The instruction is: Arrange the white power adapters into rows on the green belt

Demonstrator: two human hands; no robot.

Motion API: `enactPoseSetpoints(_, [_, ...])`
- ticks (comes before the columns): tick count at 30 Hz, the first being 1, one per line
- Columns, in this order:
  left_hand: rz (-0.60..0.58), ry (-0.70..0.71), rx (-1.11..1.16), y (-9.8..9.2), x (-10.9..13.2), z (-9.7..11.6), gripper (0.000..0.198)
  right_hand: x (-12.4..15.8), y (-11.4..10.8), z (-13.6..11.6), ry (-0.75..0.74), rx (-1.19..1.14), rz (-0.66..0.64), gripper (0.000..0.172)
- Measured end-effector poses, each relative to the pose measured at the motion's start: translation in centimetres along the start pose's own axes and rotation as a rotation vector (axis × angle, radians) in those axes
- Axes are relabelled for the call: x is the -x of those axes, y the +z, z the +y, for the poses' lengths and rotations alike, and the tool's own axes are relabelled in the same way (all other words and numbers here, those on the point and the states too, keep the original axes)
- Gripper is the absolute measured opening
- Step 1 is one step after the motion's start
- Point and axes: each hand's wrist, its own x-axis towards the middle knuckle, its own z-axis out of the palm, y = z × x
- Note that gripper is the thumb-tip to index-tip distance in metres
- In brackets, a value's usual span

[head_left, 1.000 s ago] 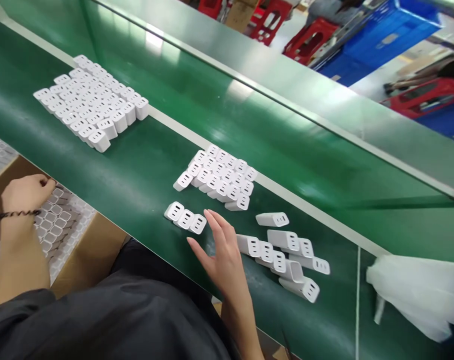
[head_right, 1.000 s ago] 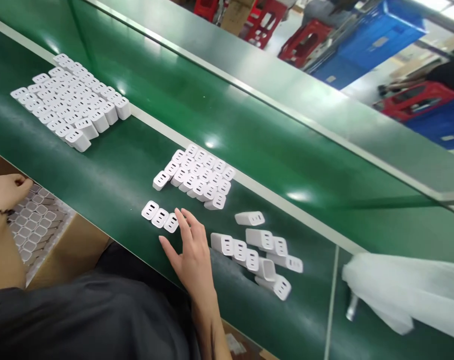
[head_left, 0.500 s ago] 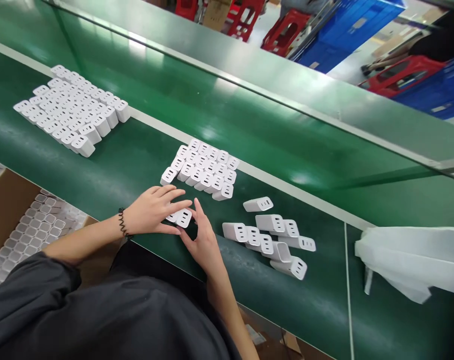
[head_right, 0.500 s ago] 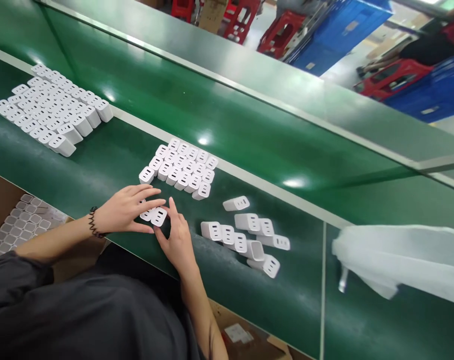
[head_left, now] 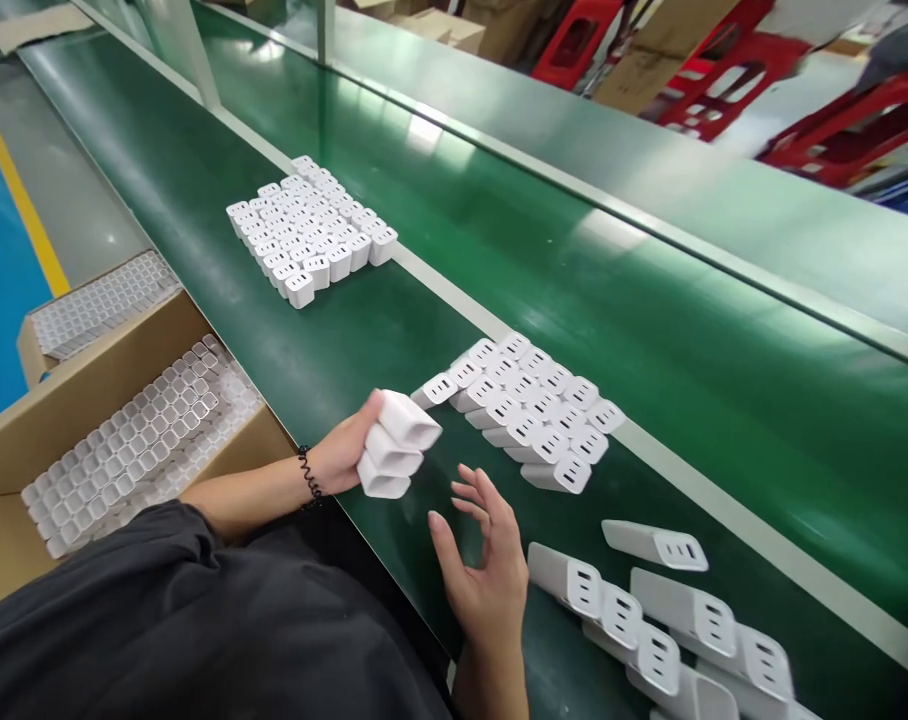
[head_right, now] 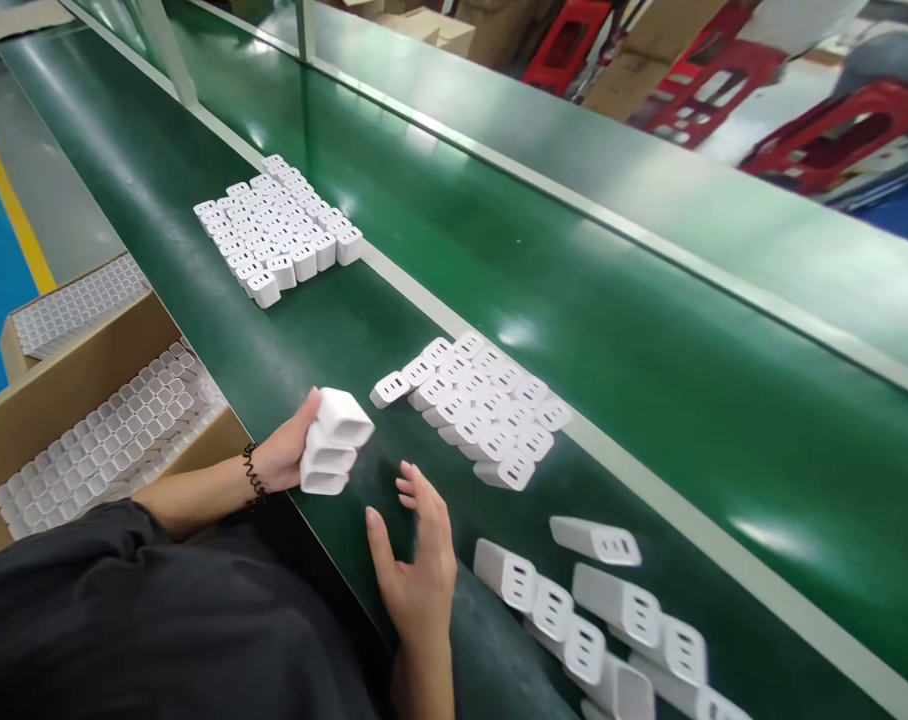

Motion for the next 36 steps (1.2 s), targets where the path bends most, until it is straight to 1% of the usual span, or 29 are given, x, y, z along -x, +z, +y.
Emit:
enactPoseSetpoints(1, [0.023, -0.079, 0.128, 0.0, 0.2, -0.3, 0.072, -0.2, -0.1, -0.6, -0.035, 0.006, -0.009, 0.062])
enactPoseSetpoints(2, [0.040, -0.125, 0.204, 0.1, 0.4, -0.6, 0.073, -0.5, -0.1, -1.1, -0.067, 0.019, -0.027, 0.061])
enactPoseSetpoints(4, [0.050, -0.157, 0.267, 0.4, 0.6, -1.0, 0.072, -1.2, -0.4, -2.3, -0.114, 0.056, -0.067, 0.059])
enactPoseSetpoints(8, [0.058, -0.224, 0.302, 1.1, 0.4, -1.3, 0.072, -2.7, -0.8, -3.8, -0.131, 0.139, -0.119, 0.051])
enactPoseSetpoints(11, [0.067, -0.265, 0.304, 1.5, 0.2, -1.6, 0.071, -3.3, -0.7, -4.1, -0.079, 0.188, -0.142, 0.042])
enactPoseSetpoints(14, [0.041, -0.270, 0.229, 1.6, -0.1, -2.2, 0.068, -3.6, -0.5, -4.0, -0.069, 0.216, -0.144, 0.034])
enactPoseSetpoints(16, [0.027, -0.219, 0.093, 1.4, -0.3, -2.4, 0.068, -3.9, -0.7, -3.8, -0.094, 0.234, -0.144, 0.030])
enactPoseSetpoints(17, [0.032, -0.153, -0.007, 1.1, -0.3, -2.3, 0.067, -4.1, -1.0, -3.7, -0.108, 0.248, -0.157, 0.029])
enactPoseSetpoints(18, [0.053, -0.044, -0.134, 0.7, -0.2, -2.0, 0.064, -4.4, -1.3, -3.6, -0.120, 0.267, -0.182, 0.028])
enactPoseSetpoints(20, [0.129, 0.278, -0.472, -0.1, 0.3, -0.9, 0.056, -5.1, -2.1, -3.4, -0.140, 0.326, -0.266, 0.028])
enactPoseSetpoints(22, [0.167, 0.636, -0.896, -0.8, 1.1, 0.7, 0.042, -5.8, -2.6, -3.2, -0.145, 0.397, -0.385, 0.027])
enactPoseSetpoints(23, [0.139, 0.779, -1.105, -1.0, 1.6, 1.5, 0.034, -6.2, -2.7, -3.1, -0.139, 0.427, -0.447, 0.027])
enactPoseSetpoints(24, [0.082, 0.887, -1.283, -1.1, 2.0, 2.2, 0.028, -6.6, -2.7, -3.1, -0.127, 0.450, -0.505, 0.027])
enactPoseSetpoints(25, [0.010, 0.949, -1.432, -1.0, 2.4, 2.8, 0.026, -6.9, -2.6, -3.1, -0.109, 0.462, -0.556, 0.026])
enactPoseSetpoints(26, [-0.062, 0.975, -1.548, -0.8, 2.7, 3.1, 0.028, -7.1, -2.5, -3.1, -0.089, 0.465, -0.594, 0.026])
enactPoseSetpoints(27, [-0.120, 0.968, -1.637, -0.5, 2.9, 3.3, 0.032, -7.3, -2.3, -3.2, -0.066, 0.458, -0.620, 0.025])
enactPoseSetpoints(29, [-0.185, 0.876, -1.774, 0.1, 2.9, 3.1, 0.041, -7.4, -2.0, -3.2, -0.021, 0.427, -0.644, 0.025])
enactPoseSetpoints(31, [-0.216, 0.760, -1.858, 0.6, 2.6, 2.7, 0.042, -7.3, -2.2, -3.2, 0.016, 0.366, -0.643, 0.029])
enactPoseSetpoints(33, [-0.223, 0.677, -1.895, 1.0, 2.1, 2.3, 0.038, -6.9, -3.0, -2.9, 0.037, 0.266, -0.620, 0.036])
enactPoseSetpoints(36, [-0.199, 0.612, -1.938, 1.5, 1.6, 1.8, 0.038, -6.0, -4.7, -2.0, 0.038, 0.111, -0.516, 0.042])
